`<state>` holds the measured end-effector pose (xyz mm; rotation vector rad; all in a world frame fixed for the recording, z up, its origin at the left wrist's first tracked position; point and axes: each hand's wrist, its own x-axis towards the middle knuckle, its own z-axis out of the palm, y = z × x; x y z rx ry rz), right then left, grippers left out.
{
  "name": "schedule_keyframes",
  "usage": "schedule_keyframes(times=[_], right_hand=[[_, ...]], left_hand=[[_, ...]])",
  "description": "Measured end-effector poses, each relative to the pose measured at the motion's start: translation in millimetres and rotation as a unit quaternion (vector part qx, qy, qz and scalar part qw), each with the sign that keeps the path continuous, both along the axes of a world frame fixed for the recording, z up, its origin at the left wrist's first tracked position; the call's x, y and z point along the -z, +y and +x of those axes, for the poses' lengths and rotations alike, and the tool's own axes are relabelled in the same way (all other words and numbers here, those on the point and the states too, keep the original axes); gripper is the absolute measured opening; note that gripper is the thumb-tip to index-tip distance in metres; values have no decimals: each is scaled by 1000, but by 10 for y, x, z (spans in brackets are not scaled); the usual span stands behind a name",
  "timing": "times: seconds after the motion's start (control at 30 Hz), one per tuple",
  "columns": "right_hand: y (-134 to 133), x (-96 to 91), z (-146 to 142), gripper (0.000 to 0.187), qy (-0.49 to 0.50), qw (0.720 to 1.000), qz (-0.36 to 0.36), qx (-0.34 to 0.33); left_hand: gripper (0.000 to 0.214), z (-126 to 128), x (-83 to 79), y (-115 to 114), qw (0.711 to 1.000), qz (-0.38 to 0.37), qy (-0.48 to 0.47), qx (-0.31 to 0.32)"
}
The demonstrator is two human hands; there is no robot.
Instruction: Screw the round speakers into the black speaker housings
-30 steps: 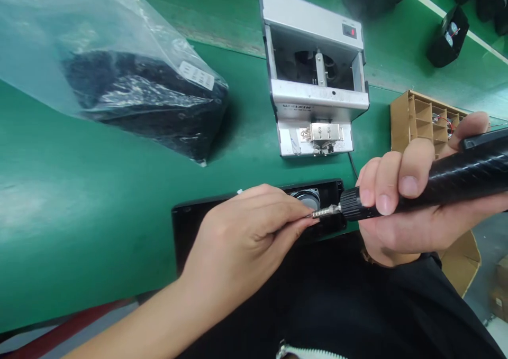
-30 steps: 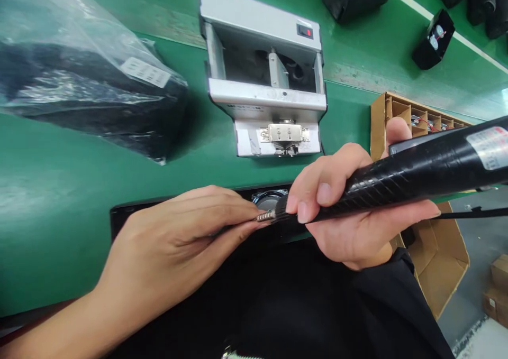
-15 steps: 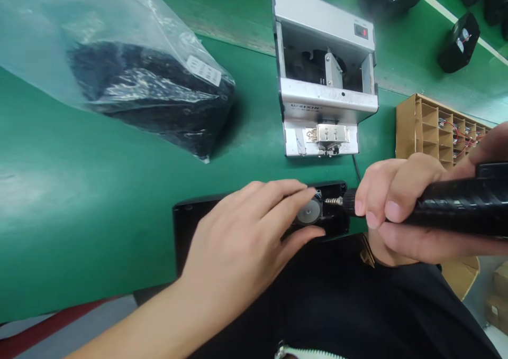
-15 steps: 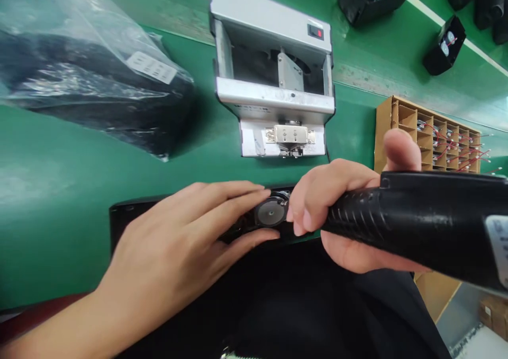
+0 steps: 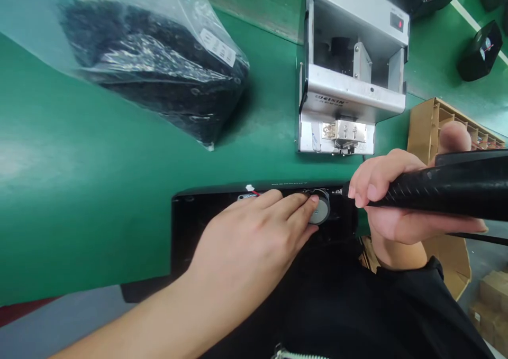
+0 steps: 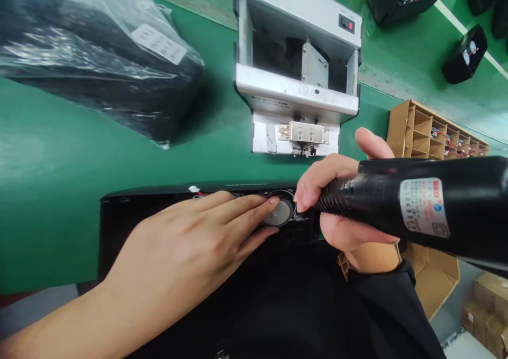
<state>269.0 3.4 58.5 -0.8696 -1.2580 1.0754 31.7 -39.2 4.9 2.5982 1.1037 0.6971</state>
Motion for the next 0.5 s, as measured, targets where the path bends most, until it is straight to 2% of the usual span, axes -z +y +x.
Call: schedule_keyframes(times=[0.1,0.43,0.5], right_hand=[[6,31,-27,56,42,998,48,11],[19,67,-175,51,21,997,50,63],[-34,36,-124,49,11,998,25,52]], left_hand=[[33,2,-14,13,1000,-8,-3,4],[36,7,26,31,999,-37,7,17],[35,19,28,42,999,-45,4,20]])
